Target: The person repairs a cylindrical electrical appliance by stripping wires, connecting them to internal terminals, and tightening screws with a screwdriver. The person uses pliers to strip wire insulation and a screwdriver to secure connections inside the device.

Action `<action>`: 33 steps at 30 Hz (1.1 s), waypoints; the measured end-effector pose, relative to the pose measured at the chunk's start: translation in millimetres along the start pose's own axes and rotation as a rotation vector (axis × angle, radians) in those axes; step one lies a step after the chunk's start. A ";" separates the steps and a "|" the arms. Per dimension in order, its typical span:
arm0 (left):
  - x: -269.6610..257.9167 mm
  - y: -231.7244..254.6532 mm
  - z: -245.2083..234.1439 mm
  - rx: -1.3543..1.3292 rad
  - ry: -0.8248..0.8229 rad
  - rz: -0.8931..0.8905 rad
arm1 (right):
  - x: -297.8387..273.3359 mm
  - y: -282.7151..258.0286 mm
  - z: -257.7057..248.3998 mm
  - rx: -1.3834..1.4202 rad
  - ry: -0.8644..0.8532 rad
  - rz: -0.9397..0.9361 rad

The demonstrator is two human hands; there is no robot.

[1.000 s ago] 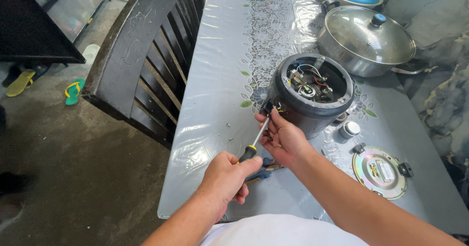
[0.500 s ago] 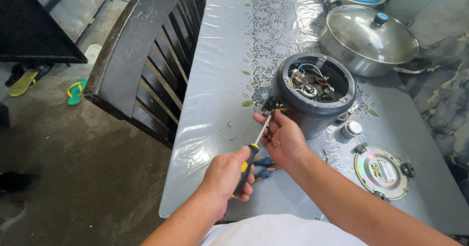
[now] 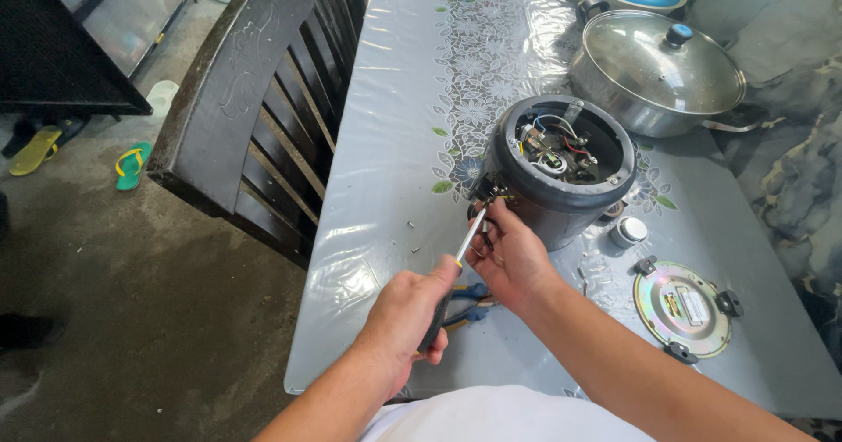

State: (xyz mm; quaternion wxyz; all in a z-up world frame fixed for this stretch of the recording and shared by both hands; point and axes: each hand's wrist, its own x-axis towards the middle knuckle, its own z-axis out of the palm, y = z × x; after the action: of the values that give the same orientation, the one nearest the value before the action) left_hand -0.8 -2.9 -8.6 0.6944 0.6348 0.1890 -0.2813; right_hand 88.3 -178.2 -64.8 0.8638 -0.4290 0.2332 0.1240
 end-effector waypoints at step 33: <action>1.1 5.9 -23.5 0.608 0.155 0.307 | -18.8 -1.5 -26.6 -0.087 0.197 0.043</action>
State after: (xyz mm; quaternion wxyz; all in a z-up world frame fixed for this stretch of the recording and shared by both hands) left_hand 6.0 20.4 -7.6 0.4915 0.8530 0.0511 -0.1682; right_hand 64.9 -200.6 -68.1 0.8143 -0.4712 0.3206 0.1099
